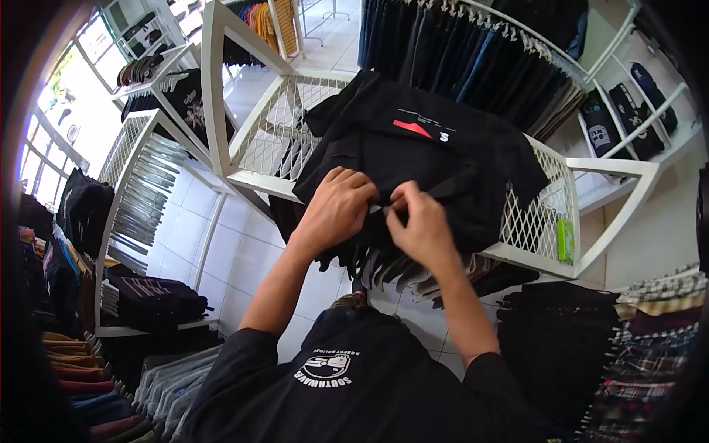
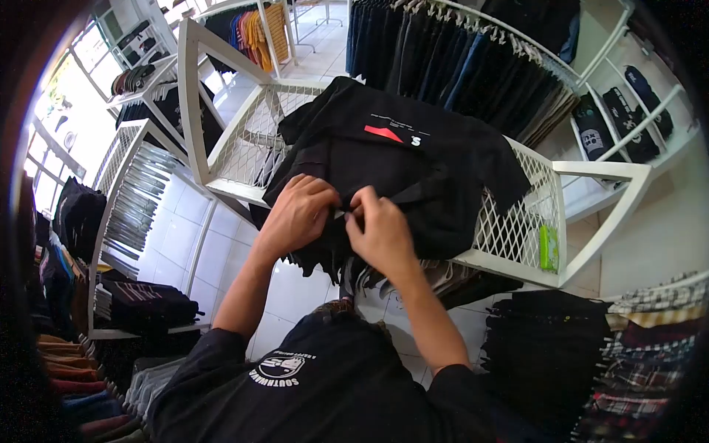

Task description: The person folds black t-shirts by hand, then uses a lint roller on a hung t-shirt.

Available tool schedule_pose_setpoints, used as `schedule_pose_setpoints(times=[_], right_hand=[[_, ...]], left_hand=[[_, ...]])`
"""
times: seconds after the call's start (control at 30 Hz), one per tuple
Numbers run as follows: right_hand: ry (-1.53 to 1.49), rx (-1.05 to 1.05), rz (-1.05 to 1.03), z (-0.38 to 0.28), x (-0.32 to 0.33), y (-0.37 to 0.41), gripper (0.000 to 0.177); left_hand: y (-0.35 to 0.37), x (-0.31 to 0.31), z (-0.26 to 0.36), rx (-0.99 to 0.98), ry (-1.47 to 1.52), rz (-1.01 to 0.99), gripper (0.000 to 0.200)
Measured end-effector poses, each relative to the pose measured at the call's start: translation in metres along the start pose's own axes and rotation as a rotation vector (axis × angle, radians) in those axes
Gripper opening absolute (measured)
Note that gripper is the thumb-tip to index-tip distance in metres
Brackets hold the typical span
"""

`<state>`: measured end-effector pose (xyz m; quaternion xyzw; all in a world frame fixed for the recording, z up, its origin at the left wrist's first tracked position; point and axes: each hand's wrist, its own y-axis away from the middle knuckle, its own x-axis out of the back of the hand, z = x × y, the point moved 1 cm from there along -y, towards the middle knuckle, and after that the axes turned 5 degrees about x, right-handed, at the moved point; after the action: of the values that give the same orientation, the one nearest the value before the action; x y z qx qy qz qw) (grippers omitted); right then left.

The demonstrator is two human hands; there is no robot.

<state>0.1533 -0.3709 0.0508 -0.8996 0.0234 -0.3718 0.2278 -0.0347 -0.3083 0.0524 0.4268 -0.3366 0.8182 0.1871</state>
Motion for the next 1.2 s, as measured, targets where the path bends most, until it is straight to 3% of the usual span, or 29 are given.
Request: schedule_pose_setpoints(times=[0.1,0.17,0.2,0.37,0.43,0.53,0.67,0.77,0.9,1.2], right_hand=[[0.108,-0.018,-0.079,0.009,-0.023,0.008,0.023],[0.277,0.150,0.165,0.001,-0.018,0.006,0.024],[0.274,0.151,0.153,0.002,-0.017,0.005,0.024],[0.283,0.059,-0.142,0.007,-0.012,0.008,0.016],[0.311,0.005,-0.219,0.006,-0.017,0.008,0.015],[0.354,0.112,-0.071,0.005,-0.025,0.006,0.021],[0.424,-0.014,-0.010,-0.005,-0.036,0.003,0.032],[0.489,-0.140,-0.030,-0.008,-0.043,-0.005,0.039],[0.545,-0.191,-0.074,-0.006,-0.048,-0.017,0.037],[0.570,-0.223,-0.123,-0.008,-0.033,-0.006,0.033]], left_hand=[[0.014,-0.007,-0.006,-0.009,-0.036,0.003,0.027],[0.021,-0.009,-0.006,0.011,-0.045,0.034,0.025],[0.023,-0.008,-0.005,0.041,0.016,0.036,0.021],[0.028,-0.016,-0.003,0.111,0.120,0.097,0.012],[0.026,-0.013,0.000,0.115,-0.069,0.101,0.015],[0.023,-0.014,0.000,0.141,-0.115,0.089,0.015],[0.024,-0.019,-0.001,0.133,-0.041,0.104,0.019],[0.028,-0.024,-0.007,0.190,-0.079,0.071,0.038],[0.029,-0.032,-0.011,0.229,-0.098,0.018,0.049],[0.029,-0.038,-0.010,0.227,0.031,0.096,0.043]])
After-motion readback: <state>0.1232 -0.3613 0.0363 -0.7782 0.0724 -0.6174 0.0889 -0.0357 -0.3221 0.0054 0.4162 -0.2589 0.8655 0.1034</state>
